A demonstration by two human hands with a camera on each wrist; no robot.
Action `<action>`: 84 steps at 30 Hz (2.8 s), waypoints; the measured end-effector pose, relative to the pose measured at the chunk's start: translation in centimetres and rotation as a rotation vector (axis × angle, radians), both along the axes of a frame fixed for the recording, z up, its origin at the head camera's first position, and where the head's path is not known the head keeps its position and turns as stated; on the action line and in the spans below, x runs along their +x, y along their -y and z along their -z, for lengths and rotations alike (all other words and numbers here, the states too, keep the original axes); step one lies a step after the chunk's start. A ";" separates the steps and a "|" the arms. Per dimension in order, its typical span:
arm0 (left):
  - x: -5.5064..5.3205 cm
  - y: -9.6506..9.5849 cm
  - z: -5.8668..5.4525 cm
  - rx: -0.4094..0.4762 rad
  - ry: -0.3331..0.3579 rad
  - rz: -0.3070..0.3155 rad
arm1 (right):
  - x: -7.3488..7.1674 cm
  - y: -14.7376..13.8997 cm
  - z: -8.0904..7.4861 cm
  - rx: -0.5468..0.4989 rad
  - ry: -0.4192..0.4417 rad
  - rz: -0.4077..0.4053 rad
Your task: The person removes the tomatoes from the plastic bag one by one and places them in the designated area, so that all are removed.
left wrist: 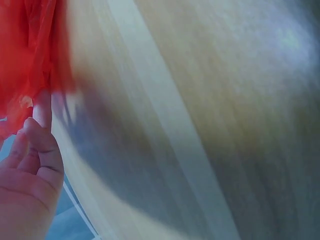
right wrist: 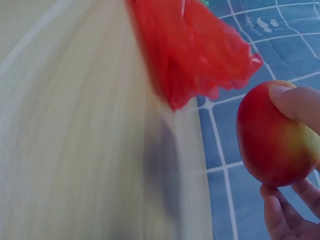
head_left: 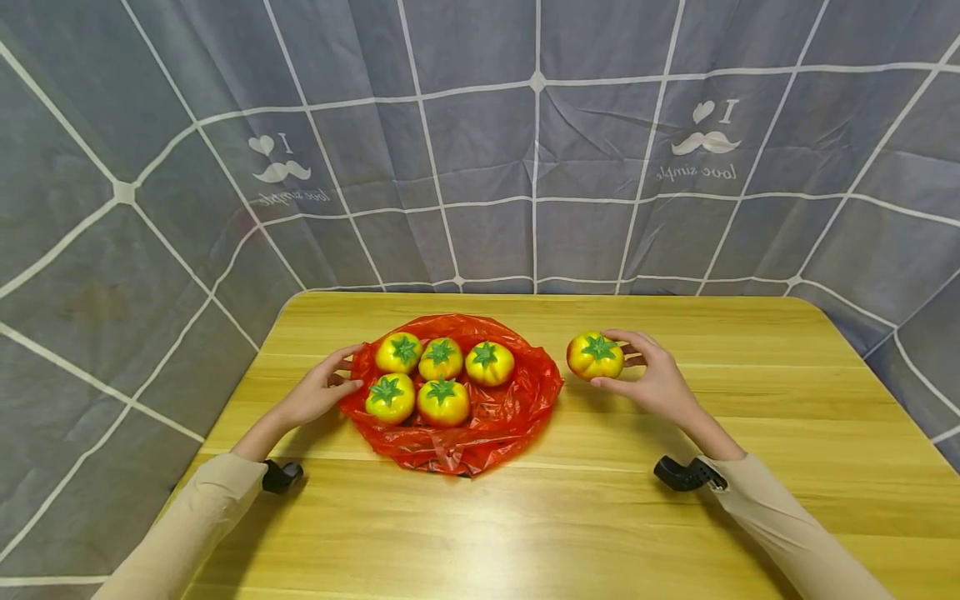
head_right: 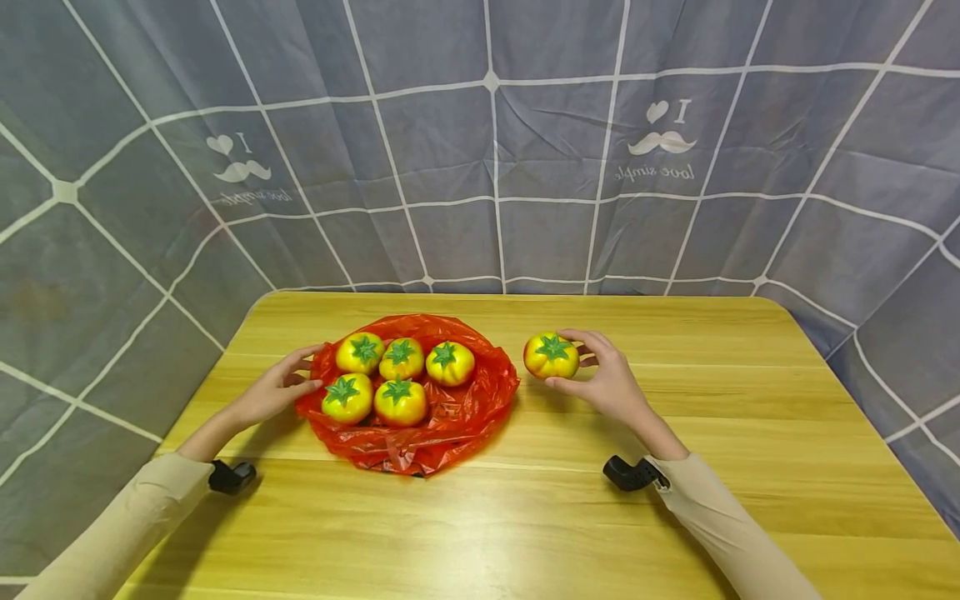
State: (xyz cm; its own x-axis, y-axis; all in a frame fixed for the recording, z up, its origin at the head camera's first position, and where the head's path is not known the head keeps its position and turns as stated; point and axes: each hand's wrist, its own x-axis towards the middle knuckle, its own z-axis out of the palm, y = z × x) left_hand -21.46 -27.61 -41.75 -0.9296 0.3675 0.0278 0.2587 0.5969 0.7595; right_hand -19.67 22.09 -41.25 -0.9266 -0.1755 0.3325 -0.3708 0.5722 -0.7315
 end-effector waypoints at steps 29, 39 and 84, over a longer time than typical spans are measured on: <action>0.3 -0.2 -0.3 0.018 0.046 -0.026 | -2.7 -0.8 2.6 0.072 0.093 -0.065; 0.4 -0.2 -0.1 0.044 0.052 -0.045 | -3.0 -0.8 3.0 0.040 0.163 -0.077; 0.5 0.2 -0.3 0.051 0.068 -0.072 | -2.6 -1.0 3.0 -0.004 0.129 -0.089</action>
